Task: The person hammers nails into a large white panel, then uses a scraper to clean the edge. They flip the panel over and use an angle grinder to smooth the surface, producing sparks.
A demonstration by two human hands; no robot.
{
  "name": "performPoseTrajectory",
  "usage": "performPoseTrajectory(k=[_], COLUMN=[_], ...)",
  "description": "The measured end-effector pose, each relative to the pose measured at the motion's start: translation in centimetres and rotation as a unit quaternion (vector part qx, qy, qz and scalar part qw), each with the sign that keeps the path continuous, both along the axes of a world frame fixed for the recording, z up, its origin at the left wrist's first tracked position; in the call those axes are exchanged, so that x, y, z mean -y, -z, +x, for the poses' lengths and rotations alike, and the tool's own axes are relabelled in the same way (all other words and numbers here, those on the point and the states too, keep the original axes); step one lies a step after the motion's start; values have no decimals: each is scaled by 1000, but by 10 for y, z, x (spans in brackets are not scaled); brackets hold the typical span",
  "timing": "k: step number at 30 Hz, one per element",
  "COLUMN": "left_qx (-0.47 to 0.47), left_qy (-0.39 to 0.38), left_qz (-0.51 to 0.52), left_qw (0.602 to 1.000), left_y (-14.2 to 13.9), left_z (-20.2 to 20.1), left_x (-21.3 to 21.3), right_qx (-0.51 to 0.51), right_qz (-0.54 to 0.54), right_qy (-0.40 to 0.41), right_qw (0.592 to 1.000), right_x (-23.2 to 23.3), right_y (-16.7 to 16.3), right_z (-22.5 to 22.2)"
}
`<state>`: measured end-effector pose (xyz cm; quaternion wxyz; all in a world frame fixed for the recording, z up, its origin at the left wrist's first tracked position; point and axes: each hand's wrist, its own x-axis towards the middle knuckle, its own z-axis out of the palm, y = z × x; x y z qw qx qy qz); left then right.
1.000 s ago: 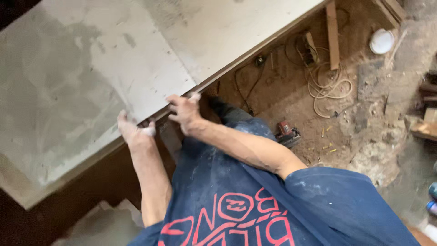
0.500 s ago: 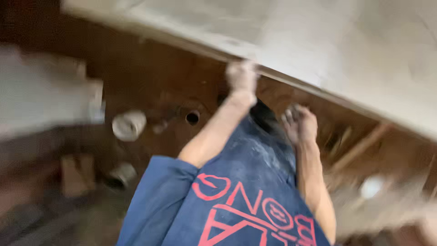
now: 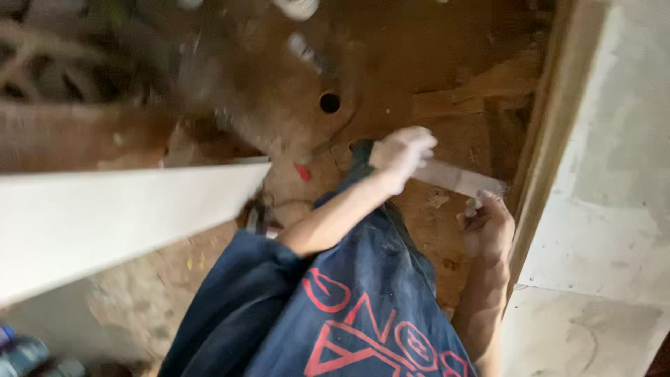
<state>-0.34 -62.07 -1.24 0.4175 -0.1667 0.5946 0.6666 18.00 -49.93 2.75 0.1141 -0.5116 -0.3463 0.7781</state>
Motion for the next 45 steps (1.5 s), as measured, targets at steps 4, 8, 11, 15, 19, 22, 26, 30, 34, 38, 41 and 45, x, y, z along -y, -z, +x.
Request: performPoseTrajectory(k=[4,8,11,15,19,22,26,30,34,38,41,45], left_qx=[-7,87,159,117,129,72,-2,62,51,77,127,163], left_qy=[-238,-459,-507,-450,-463,-498,-407,-429,-414,-398,-385,-347], left_qz=[-62,-129,-217,-243,-173,-141,-157,-167,-149,-165,-179,-236], left_qw=[969,874,819,851,860,852,900,885,897,899,896,893], left_y=[55,101,122,129,126,120,106,90,87,106,140,215], left_z=[-13,34,83,118,95,59,9,-37,-88,-142,-185,-221], left_x=[159,316,377,380,343,316,311,311,322,351,390,453], right_qx=[26,61,57,47,15,-182,-13,-33,-21,1,53,110], right_qz=[-49,-52,-56,-41,-28,525,-14,-2,-44,-57,-66,-95], right_qy=[-59,-142,-225,-314,-335,-545,-310,-338,-377,-441,-454,-418], right_qw=[997,987,971,947,942,628,951,941,925,896,887,897], right_x=[13,52,89,116,114,101,91,104,155,227,290,379], right_y=[4,10,16,22,28,31,28,14,8,15,38,108], right_z=[-17,-46,-68,-85,-87,-86,-93,-112,-158,-231,-298,-381])
